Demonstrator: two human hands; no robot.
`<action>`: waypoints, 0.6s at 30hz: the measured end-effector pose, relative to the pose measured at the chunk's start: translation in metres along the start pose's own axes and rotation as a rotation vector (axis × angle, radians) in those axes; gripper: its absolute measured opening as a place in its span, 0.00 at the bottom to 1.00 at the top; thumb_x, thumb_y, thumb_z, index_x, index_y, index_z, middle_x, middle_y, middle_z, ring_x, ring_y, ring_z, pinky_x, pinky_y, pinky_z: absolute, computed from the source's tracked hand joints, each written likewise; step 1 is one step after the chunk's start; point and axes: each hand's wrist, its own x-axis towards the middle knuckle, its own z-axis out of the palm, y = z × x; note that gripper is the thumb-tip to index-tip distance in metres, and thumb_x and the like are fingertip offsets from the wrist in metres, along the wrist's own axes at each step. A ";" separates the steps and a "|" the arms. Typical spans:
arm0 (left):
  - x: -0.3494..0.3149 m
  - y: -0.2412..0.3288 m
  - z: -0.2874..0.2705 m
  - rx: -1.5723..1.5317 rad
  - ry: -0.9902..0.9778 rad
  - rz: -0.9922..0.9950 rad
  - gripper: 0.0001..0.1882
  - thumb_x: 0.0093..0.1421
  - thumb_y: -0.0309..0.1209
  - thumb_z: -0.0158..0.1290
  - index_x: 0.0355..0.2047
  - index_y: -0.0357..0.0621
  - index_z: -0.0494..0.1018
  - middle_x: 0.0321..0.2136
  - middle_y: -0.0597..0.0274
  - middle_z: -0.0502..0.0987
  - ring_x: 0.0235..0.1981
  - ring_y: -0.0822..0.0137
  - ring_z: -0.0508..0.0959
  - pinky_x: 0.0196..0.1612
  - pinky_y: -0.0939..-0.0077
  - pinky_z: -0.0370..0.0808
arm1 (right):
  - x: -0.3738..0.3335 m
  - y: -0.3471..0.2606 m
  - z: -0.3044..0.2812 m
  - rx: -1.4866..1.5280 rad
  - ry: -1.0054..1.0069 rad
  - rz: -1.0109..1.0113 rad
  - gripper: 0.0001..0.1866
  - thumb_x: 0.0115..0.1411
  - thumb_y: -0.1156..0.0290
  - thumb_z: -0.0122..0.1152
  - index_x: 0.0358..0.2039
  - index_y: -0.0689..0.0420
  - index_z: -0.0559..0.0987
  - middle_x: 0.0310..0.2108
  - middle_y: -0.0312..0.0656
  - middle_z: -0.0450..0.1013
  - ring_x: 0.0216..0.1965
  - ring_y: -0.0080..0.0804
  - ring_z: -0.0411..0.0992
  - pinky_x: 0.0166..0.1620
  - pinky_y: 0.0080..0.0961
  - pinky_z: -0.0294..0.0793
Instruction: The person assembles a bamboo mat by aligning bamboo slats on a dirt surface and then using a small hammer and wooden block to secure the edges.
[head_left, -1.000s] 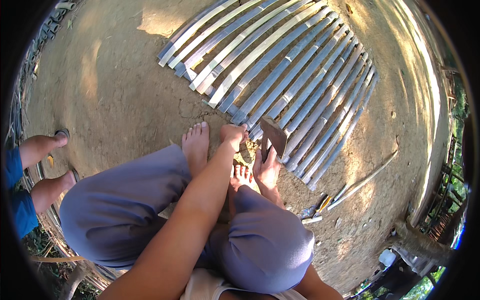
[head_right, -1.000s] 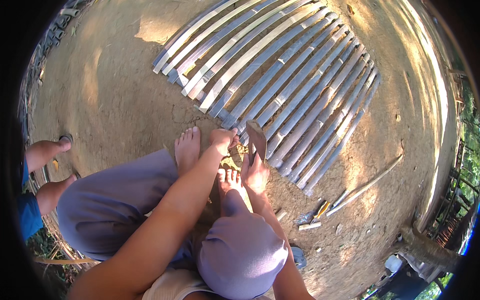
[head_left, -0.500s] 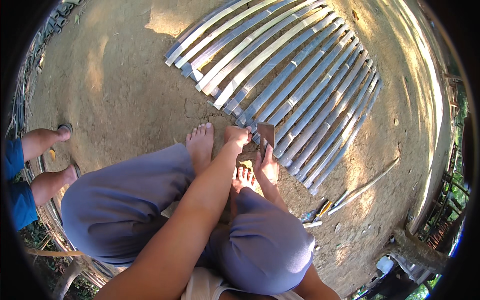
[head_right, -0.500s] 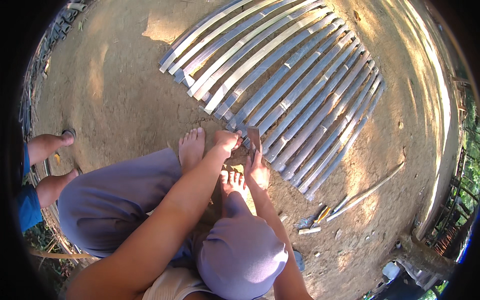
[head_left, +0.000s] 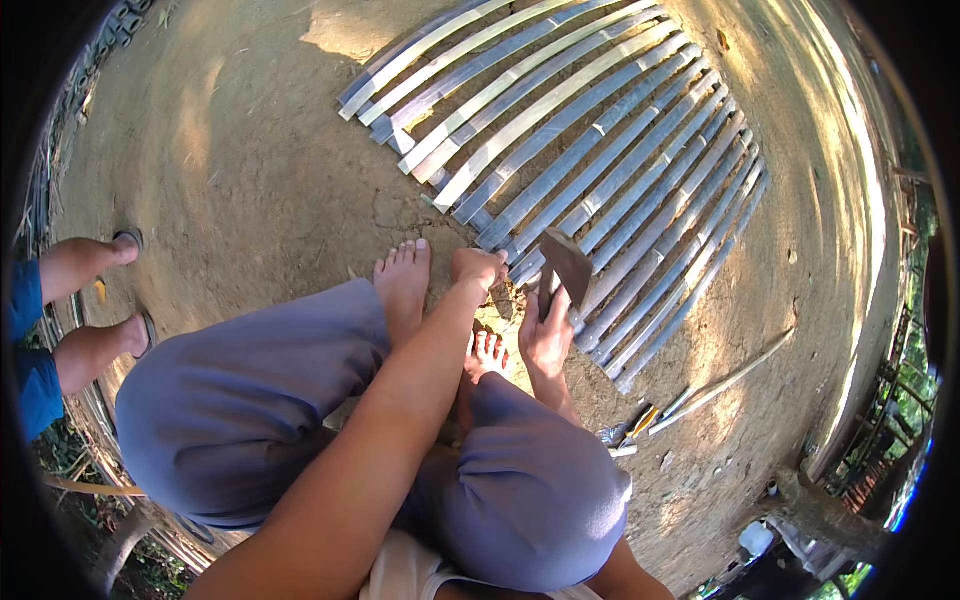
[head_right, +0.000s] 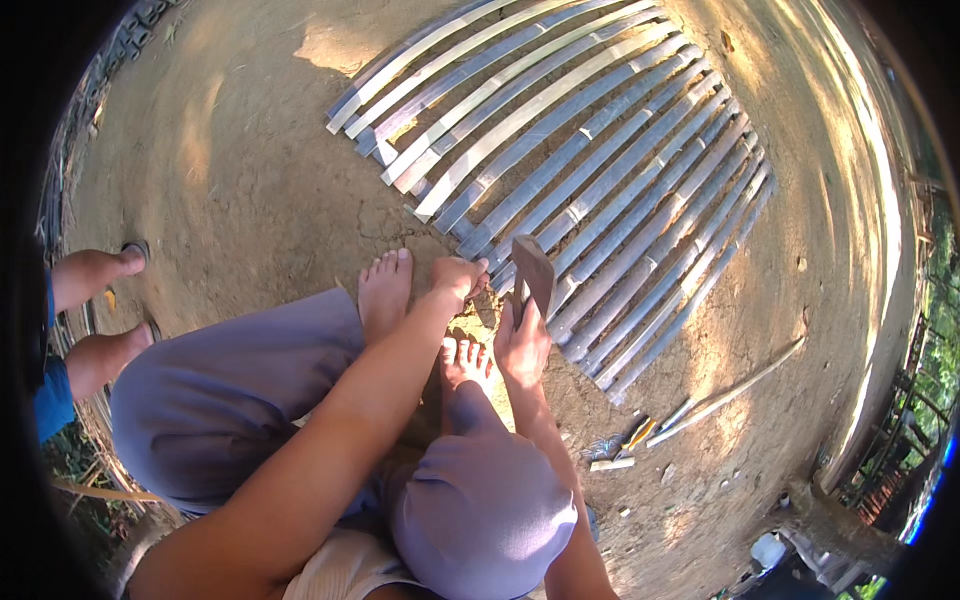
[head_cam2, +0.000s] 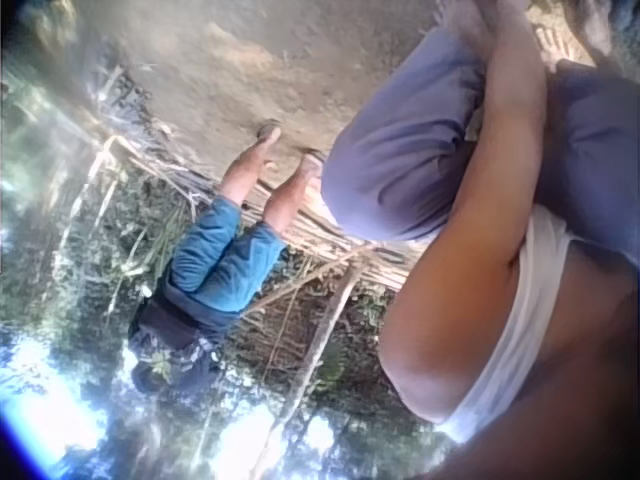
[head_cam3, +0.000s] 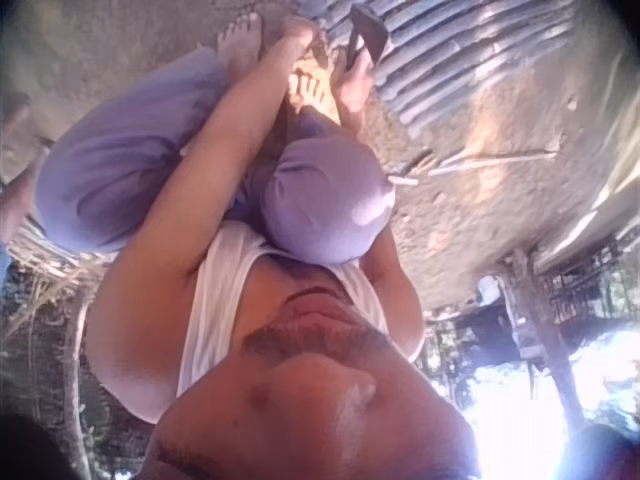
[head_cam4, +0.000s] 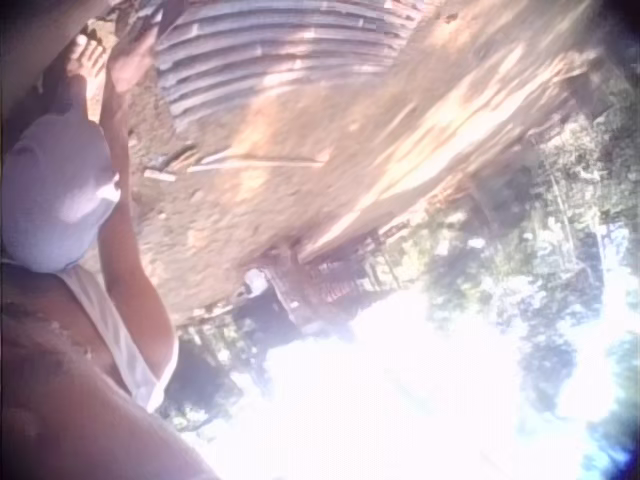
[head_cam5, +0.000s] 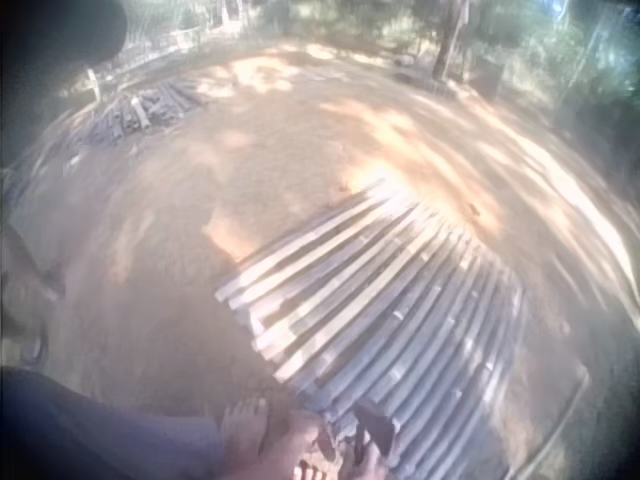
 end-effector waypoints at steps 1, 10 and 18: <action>0.002 0.000 -0.002 -0.011 -0.002 -0.011 0.14 0.61 0.27 0.64 0.22 0.33 0.75 0.22 0.55 0.80 0.19 0.68 0.79 0.19 0.74 0.77 | 0.005 -0.005 0.000 -0.085 0.137 -0.201 0.27 0.65 0.69 0.60 0.63 0.62 0.65 0.31 0.61 0.78 0.29 0.60 0.80 0.31 0.49 0.79; -0.005 0.000 0.001 0.093 -0.001 0.000 0.12 0.61 0.28 0.65 0.26 0.30 0.77 0.24 0.54 0.81 0.22 0.67 0.81 0.20 0.76 0.78 | -0.009 0.015 0.001 -0.051 -0.003 -0.078 0.32 0.65 0.70 0.61 0.65 0.64 0.61 0.29 0.59 0.79 0.26 0.58 0.79 0.28 0.46 0.78; -0.008 0.005 0.006 0.091 0.001 -0.012 0.13 0.61 0.28 0.64 0.25 0.31 0.76 0.21 0.55 0.80 0.19 0.69 0.79 0.18 0.76 0.78 | 0.003 0.001 0.001 -0.213 -0.182 0.079 0.33 0.64 0.69 0.61 0.67 0.62 0.62 0.30 0.61 0.79 0.28 0.60 0.80 0.31 0.48 0.80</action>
